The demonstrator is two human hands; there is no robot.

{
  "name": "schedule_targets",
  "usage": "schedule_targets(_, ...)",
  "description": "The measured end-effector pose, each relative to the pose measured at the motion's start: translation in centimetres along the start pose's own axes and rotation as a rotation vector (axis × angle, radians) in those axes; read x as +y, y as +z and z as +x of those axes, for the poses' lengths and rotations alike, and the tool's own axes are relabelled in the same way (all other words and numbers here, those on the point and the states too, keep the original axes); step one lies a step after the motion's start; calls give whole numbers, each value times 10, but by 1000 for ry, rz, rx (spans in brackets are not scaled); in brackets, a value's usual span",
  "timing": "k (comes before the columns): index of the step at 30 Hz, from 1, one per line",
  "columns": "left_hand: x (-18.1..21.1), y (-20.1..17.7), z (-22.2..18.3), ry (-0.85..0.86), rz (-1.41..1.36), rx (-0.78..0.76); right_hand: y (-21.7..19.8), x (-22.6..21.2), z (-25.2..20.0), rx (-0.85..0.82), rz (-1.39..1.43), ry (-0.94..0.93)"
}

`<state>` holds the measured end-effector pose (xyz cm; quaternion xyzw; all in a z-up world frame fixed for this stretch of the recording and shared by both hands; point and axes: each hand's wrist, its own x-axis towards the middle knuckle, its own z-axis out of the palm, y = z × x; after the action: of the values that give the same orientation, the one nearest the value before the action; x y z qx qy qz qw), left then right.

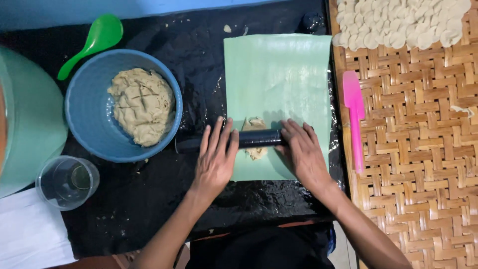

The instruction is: Flattening and shaping small pieces of dough using a rolling pin and spatula.

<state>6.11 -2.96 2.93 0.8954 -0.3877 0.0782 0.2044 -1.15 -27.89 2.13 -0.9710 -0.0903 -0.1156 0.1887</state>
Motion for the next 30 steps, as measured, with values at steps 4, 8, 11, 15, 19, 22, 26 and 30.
schedule_targets(4,5,-5,-12,40,-16,-12,-2,-8,-13,47,4,17)
schedule_targets(8,8,-8,-13,38,-91,-41,-22,-18,-1,-25,12,51)
schedule_targets(11,11,-10,-8,41,-96,-45,-32,-15,11,-160,-43,78)
schedule_targets(15,10,-13,-3,17,-76,-59,-23,-4,9,-172,-107,7)
schedule_targets(19,9,-16,-3,10,-63,-47,-29,-6,11,-152,-76,12)
schedule_targets(22,11,-15,-2,-11,-77,-24,-33,-5,13,-164,-42,45)
schedule_targets(26,10,1,3,-34,-50,0,-23,-1,17,-142,-158,-13)
schedule_targets(30,12,16,0,-92,-21,-25,-7,1,14,-100,-220,-45)
